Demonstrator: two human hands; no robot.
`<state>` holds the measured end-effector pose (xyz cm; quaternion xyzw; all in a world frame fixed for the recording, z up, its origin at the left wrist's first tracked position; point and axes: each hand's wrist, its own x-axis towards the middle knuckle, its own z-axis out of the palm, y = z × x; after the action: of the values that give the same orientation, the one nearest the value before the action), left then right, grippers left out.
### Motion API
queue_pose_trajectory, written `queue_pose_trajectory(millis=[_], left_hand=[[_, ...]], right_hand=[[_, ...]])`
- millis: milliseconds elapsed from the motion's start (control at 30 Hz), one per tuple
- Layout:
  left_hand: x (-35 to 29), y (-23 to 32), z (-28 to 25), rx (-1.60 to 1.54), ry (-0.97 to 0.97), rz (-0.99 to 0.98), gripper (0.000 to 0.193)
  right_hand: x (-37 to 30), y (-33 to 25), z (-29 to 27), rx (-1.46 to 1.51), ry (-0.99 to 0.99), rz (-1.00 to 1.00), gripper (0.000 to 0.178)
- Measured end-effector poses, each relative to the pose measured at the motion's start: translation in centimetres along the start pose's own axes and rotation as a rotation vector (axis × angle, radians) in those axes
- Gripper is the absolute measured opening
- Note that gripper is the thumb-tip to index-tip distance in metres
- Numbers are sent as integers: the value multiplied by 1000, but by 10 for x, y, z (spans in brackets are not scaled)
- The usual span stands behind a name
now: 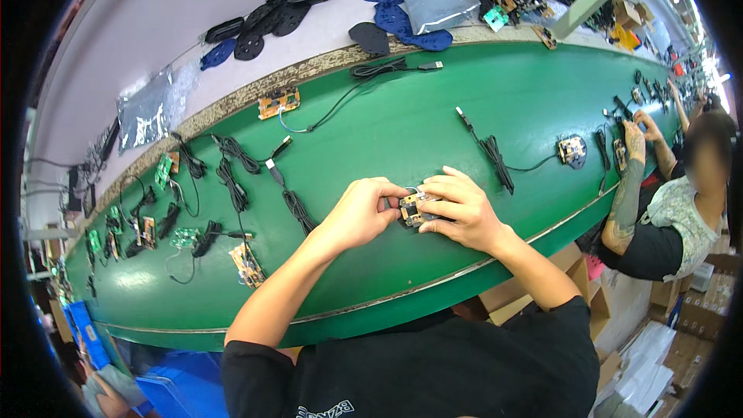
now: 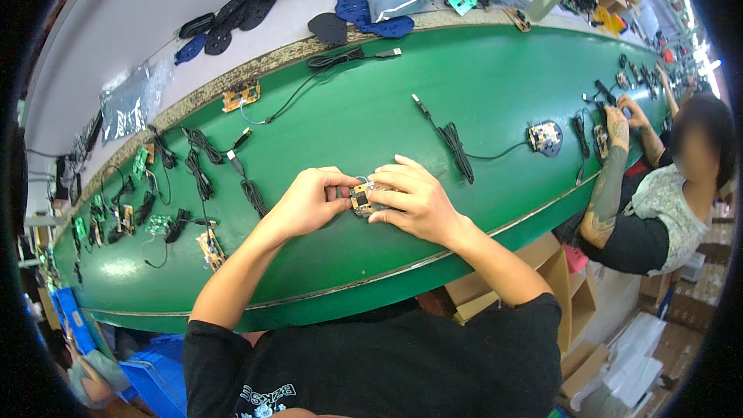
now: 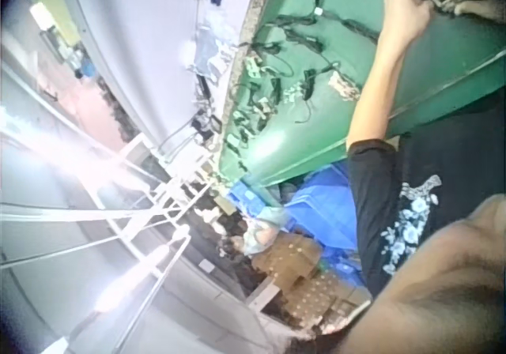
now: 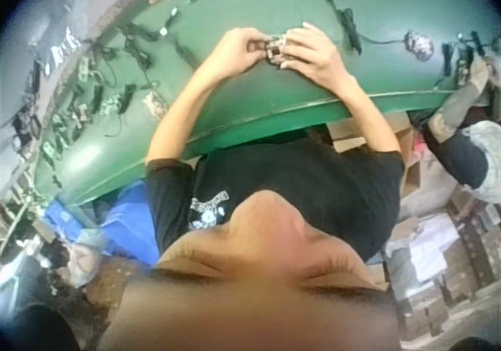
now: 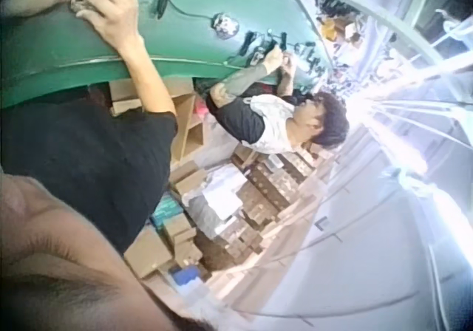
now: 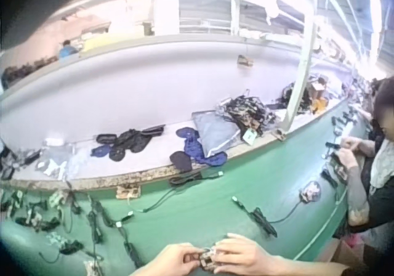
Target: Assembling the internal PCB and wiring for a computer mouse or similar peripheral device.
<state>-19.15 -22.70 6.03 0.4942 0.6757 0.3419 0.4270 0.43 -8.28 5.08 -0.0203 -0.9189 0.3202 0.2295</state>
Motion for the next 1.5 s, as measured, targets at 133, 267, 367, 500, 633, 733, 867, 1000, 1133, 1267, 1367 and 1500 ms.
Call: queue_pose_trajectory(millis=[133, 267, 367, 500, 633, 733, 867, 1000, 1133, 1267, 1367, 1500], left_hand=[[0, 11, -6, -11, -33, -65, 36], [4, 15, -7, 12, -69, -89, 36], [1, 18, -8, 6, -83, -103, 36], [-11, 19, 8, 304, 45, 203, 38], [-20, 41, 12, 521, 99, 244, 42], [-10, 35, 13, 543, 94, 267, 34], [-11, 31, 20, 693, 115, 328, 30], [-14, 40, 25, 763, 112, 313, 30], [-17, 38, 28, 667, 146, 268, 33], [-12, 36, 30, 578, 169, 239, 35], [-18, 41, 33, 657, 227, 249, 35], [-13, 36, 27, 591, 167, 226, 35]], right_hand=[[0, -5, -5, -56, -32, -25, 37], [-8, -3, -3, -92, -45, -12, 33], [-11, -4, -3, -145, -77, -4, 32], [-12, -6, 0, -201, -135, 12, 29], [-9, -8, -11, -164, -295, 65, 33], [-2, -10, -20, -91, -438, 137, 34], [1, -7, -39, -39, -298, 201, 41], [-12, -5, -33, -244, -290, 170, 38], [-11, -14, -31, -268, -260, 199, 35], [-9, -13, -27, -206, -227, 280, 33], [-9, -25, -24, -181, -172, 316, 29], [8, -9, -31, -114, -159, 348, 21]])
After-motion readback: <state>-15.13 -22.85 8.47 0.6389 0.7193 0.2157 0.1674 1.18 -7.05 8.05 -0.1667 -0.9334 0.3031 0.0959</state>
